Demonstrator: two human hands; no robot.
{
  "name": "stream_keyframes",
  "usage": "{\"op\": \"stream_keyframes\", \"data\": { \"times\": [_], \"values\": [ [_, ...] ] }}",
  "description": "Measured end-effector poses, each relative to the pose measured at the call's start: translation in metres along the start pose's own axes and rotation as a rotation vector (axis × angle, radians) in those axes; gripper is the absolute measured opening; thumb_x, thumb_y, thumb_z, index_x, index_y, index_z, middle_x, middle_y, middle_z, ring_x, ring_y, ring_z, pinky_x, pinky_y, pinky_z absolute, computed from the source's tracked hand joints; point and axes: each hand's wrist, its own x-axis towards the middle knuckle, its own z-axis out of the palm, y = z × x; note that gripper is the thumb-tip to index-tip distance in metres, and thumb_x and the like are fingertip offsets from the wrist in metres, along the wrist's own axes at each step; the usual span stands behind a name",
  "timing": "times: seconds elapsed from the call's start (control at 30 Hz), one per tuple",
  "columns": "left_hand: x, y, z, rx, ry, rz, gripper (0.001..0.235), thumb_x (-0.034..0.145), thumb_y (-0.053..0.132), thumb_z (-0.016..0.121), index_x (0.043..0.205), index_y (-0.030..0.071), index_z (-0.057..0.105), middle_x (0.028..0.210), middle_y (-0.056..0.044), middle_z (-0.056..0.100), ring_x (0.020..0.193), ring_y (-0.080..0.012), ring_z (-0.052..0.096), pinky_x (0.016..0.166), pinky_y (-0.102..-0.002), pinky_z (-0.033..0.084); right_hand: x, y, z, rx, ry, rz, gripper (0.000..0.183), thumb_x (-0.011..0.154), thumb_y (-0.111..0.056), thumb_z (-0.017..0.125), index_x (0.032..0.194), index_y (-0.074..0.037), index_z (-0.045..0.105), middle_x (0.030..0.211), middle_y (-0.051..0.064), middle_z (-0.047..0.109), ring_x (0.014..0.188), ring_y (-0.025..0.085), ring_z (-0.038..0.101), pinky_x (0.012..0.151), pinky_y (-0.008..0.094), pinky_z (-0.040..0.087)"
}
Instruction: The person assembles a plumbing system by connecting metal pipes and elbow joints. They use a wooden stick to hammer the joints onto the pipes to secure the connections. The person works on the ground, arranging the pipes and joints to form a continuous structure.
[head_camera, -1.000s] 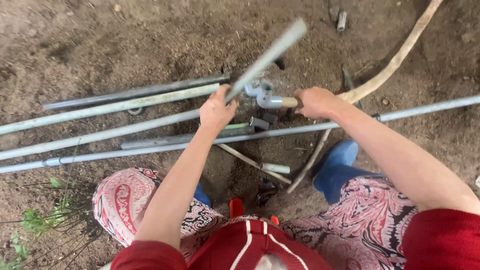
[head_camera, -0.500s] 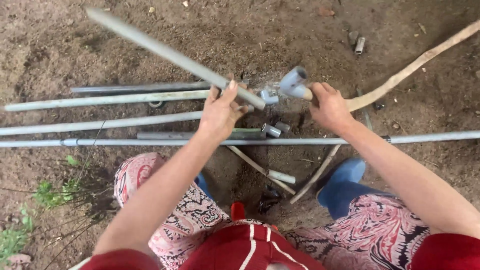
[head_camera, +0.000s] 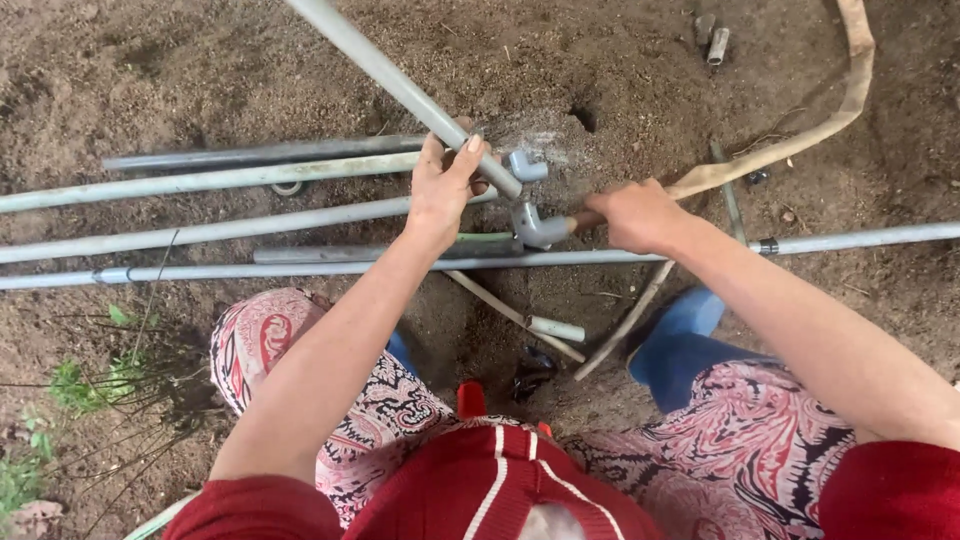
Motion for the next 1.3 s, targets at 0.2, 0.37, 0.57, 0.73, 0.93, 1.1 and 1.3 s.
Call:
{"op": "stream_keyframes", "data": {
  "times": [0.2,0.37,0.57,0.73,0.93,1.1,1.3],
  "values": [
    [-0.002,0.003,0.002,0.075,0.007,-0.028,0.040,0.094,0.028,0.056,0.128,0.011,0.042,0.101,-0.011,0.060,0.093,-0.0223,0.066,0.068,-0.027,0.054,-0.008,0.006,0.013,-0.137,0.116,-0.070,0.029,0.081,-0.017,0.048,0.105,-0.023,0.063,0.093,0.005,0.066,0.097,0.028,0.064,0.082,0.043,0.047],
    [0.007,-0.012,0.004,0.107,0.000,-0.100,0.038,0.094,0.029,0.056,0.125,0.011,0.044,0.100,-0.012,0.062,0.092,-0.0251,0.069,0.070,-0.035,0.057,-0.014,0.007,0.017,-0.133,0.131,-0.069,0.031,0.083,-0.013,0.044,0.105,-0.022,0.062,0.091,0.005,0.066,0.096,0.027,0.064,0.083,0.041,0.044],
    [0.013,-0.028,0.010,0.091,-0.036,-0.134,0.047,0.093,0.031,0.058,0.129,0.006,0.041,0.102,-0.015,0.060,0.093,-0.0286,0.068,0.076,-0.043,0.057,-0.017,0.007,0.018,-0.129,0.131,-0.065,0.030,0.083,-0.013,0.044,0.104,-0.022,0.063,0.090,0.004,0.066,0.095,0.026,0.063,0.084,0.040,0.044],
    [0.016,-0.030,0.013,0.087,-0.041,-0.122,0.048,0.092,0.031,0.059,0.129,0.006,0.041,0.105,-0.017,0.057,0.095,-0.0313,0.068,0.078,-0.046,0.057,-0.018,0.006,0.018,-0.116,0.131,-0.065,0.029,0.083,-0.014,0.046,0.104,-0.022,0.063,0.090,0.005,0.066,0.096,0.027,0.063,0.085,0.041,0.043],
    [0.018,-0.037,0.015,0.060,-0.040,-0.134,0.051,0.091,0.032,0.061,0.129,0.005,0.040,0.104,-0.018,0.057,0.092,-0.0325,0.069,0.078,-0.049,0.057,-0.018,0.004,0.013,-0.127,0.101,-0.054,0.027,0.083,-0.012,0.049,0.103,-0.022,0.064,0.090,0.003,0.066,0.095,0.024,0.063,0.083,0.038,0.043],
    [0.008,-0.021,0.028,0.184,-0.039,-0.228,0.070,0.091,0.036,0.061,0.140,0.004,0.025,0.113,-0.020,0.058,0.093,-0.0262,0.069,0.086,-0.050,0.055,-0.021,-0.003,-0.003,-0.034,0.017,0.017,0.026,0.089,-0.012,0.048,0.104,-0.024,0.065,0.085,0.000,0.066,0.091,0.020,0.062,0.082,0.034,0.042],
    [-0.035,0.003,0.049,0.342,-0.127,-0.246,0.100,0.082,0.052,0.063,0.143,-0.009,0.013,0.145,-0.035,0.019,0.136,-0.0452,0.021,0.108,-0.058,0.022,-0.023,-0.003,-0.002,-0.065,0.051,-0.026,0.027,0.088,-0.010,0.044,0.103,-0.020,0.065,0.089,0.005,0.066,0.095,0.024,0.063,0.084,0.038,0.043]
  ]
}}
